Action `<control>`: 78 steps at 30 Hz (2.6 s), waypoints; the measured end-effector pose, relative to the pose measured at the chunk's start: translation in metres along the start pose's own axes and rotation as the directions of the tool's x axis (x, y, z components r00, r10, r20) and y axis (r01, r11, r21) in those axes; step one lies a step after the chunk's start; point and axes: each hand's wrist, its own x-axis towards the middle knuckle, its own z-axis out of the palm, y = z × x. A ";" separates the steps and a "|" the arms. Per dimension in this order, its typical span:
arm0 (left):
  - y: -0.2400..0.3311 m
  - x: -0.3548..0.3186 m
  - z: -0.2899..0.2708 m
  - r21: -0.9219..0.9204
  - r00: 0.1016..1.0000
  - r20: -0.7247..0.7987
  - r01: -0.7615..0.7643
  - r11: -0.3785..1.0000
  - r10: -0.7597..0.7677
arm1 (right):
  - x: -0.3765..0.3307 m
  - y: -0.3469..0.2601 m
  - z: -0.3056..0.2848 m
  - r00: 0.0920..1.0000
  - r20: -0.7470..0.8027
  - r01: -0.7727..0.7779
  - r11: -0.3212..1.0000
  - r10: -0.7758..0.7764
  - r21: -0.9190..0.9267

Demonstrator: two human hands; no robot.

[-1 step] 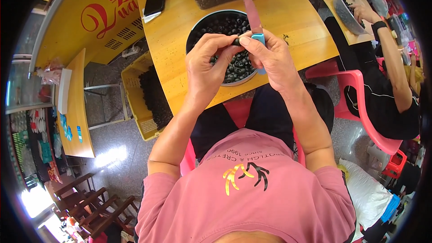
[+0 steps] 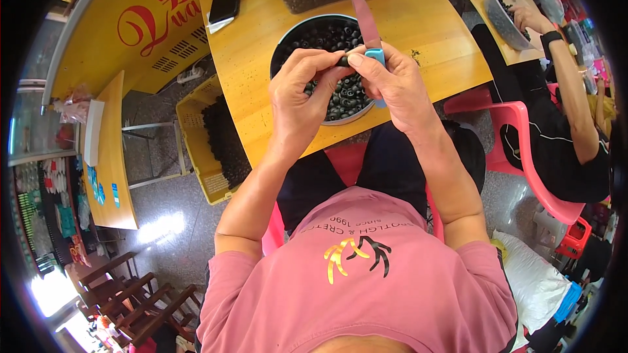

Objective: The recorder uses a small knife to peel the skin or extract parts from small black seeds at a workstation.

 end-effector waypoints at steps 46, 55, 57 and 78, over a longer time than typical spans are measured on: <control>0.006 -0.006 -0.011 -0.521 0.950 0.118 0.307 0.796 -0.289 | -0.001 0.000 0.002 0.690 0.325 0.512 0.118 -0.647 -0.851; 0.015 -0.013 -0.013 -0.653 0.923 0.159 0.365 0.664 -0.352 | -0.007 -0.022 0.012 0.884 0.145 0.423 0.626 -0.445 -0.655; 0.017 -0.013 -0.012 -0.642 0.921 0.132 0.361 0.677 -0.366 | -0.010 -0.026 0.019 0.962 0.144 0.273 0.835 -0.232 -0.478; 0.013 -0.024 -0.127 0.649 0.942 -0.332 0.187 0.737 0.053 | 0.006 0.001 -0.028 0.978 -0.039 0.165 0.870 -0.206 -0.465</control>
